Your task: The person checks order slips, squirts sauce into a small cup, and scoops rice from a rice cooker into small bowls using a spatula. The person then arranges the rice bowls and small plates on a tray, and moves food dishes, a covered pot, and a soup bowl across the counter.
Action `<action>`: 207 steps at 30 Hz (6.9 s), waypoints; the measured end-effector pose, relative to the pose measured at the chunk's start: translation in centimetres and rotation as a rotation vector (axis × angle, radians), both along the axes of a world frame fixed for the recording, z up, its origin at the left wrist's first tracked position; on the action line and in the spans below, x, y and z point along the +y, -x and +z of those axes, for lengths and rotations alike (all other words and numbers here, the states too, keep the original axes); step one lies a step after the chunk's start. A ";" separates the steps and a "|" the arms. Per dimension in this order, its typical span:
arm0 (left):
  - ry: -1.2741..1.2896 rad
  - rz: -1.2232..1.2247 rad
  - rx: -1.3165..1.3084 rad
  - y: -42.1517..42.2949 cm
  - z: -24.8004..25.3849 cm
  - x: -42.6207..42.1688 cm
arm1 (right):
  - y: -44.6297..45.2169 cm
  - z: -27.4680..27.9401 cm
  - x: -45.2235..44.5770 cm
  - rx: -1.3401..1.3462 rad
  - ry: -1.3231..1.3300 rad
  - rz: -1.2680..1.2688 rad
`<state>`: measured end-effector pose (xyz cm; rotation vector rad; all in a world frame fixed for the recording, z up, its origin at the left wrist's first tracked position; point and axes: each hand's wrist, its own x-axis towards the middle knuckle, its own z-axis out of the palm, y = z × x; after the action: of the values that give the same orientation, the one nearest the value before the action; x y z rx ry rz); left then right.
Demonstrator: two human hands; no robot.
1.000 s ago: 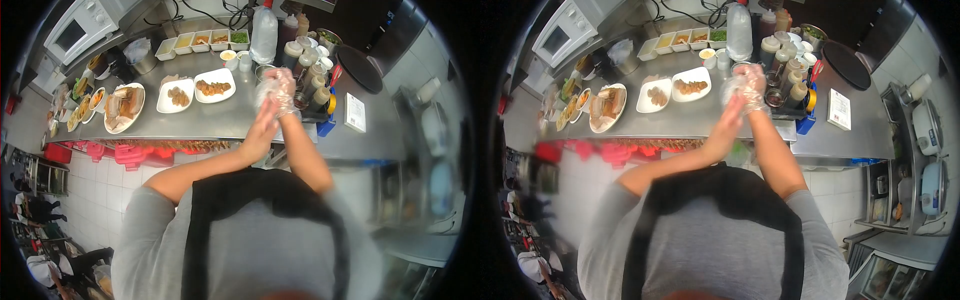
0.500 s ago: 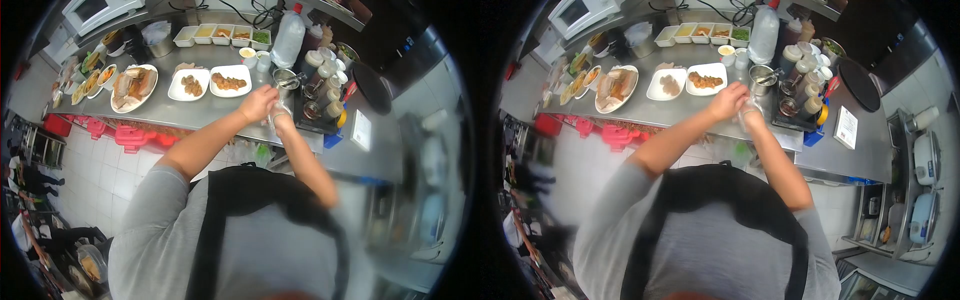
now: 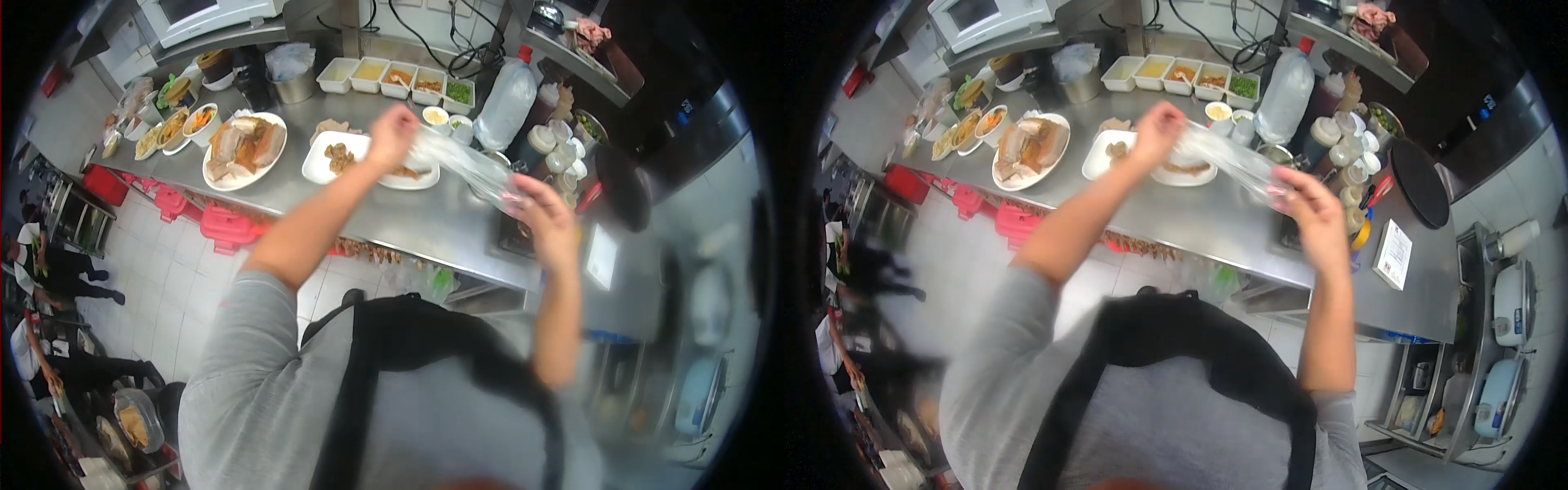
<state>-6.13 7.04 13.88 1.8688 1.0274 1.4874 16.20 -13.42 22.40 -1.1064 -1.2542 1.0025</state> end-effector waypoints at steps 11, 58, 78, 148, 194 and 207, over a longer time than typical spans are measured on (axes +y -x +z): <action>0.105 0.395 1.172 21.6 -6.0 24.2 | 1.0 18.4 9.6 -0.640 -0.411 -0.314; 0.021 -0.444 -0.589 24.6 23.6 -0.8 | 19.4 36.3 34.8 -0.573 -0.676 0.002; -0.290 0.023 -0.492 39.0 23.8 -13.1 | 18.2 30.9 36.5 0.091 -1.313 -0.267; -0.159 -0.313 -0.239 36.1 29.4 3.5 | -11.0 38.1 28.5 -0.246 -0.902 -0.797; -0.040 -0.534 -0.252 34.2 29.1 2.7 | 36.7 37.8 40.7 -0.354 -0.658 -0.073; -0.005 -0.667 -0.290 30.8 29.2 5.8 | 8.4 35.0 38.1 0.165 -0.995 -0.454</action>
<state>-36.88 12.86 43.12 1.6916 0.2215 1.2844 7.76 24.71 57.45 -0.4576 -1.0782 0.0557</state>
